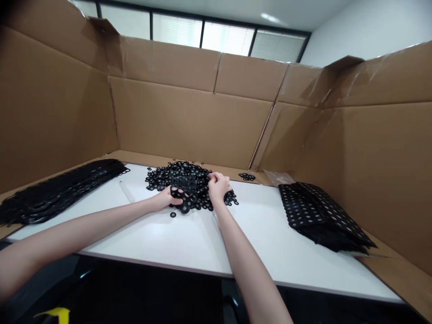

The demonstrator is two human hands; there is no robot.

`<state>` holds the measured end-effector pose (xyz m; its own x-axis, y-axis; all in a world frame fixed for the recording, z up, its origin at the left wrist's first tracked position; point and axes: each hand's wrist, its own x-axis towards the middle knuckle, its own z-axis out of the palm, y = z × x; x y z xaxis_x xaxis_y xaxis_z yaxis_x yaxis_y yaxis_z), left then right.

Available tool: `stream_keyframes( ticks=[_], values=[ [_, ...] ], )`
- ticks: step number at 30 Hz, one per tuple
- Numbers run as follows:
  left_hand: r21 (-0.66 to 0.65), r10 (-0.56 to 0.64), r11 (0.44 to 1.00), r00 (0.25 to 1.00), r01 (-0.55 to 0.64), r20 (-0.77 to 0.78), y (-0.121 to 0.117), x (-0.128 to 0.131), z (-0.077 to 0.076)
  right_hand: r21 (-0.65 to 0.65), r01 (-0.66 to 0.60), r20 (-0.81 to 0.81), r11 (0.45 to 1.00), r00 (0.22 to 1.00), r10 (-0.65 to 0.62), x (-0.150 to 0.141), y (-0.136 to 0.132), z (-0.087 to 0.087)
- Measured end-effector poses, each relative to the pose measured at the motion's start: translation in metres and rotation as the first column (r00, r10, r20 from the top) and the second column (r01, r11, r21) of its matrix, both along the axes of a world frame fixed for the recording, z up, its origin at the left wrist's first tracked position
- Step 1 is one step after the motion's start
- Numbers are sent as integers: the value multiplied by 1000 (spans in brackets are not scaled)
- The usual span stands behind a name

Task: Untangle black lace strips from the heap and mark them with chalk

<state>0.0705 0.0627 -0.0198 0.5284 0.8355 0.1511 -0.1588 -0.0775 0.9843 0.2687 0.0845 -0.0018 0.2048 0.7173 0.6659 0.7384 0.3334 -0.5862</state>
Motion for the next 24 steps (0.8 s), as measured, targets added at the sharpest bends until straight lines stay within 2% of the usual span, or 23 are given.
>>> stream_keyframes(
  ticks=[1, 3, 6, 10, 14, 19, 24],
  values=[
    [5, -3, 1000, 1000, 3, 2, 0, 0, 1, -27, 72, -50, 997, 996, -73, 3, 1, -1],
    [26, 9, 1000, 1000, -9, 19, 0, 0, 1, -57, 47, -19, 997, 999, -48, 2, 1, -4],
    [38, 35, 999, 999, -36, 38, 2, 1, 1, -75, -107, 101, 991, 988, 114, -7, -5, -3],
    [42, 49, 998, 997, -52, 59, 5, 2, -3, 1, -273, 114, 962, 956, 271, -14, -19, 7],
    [50, 56, 997, 996, -59, 67, 6, 1, -5, -6, -401, 143, 916, 906, 398, -12, -26, 12],
    [35, 97, 995, 995, -97, -15, 7, 1, -3, 50, -324, 71, 945, 944, 321, -6, -21, 9],
    [31, 53, 998, 999, -53, -12, 8, 1, -2, 41, -161, 202, 986, 968, 149, -4, -22, 9]
  ],
)
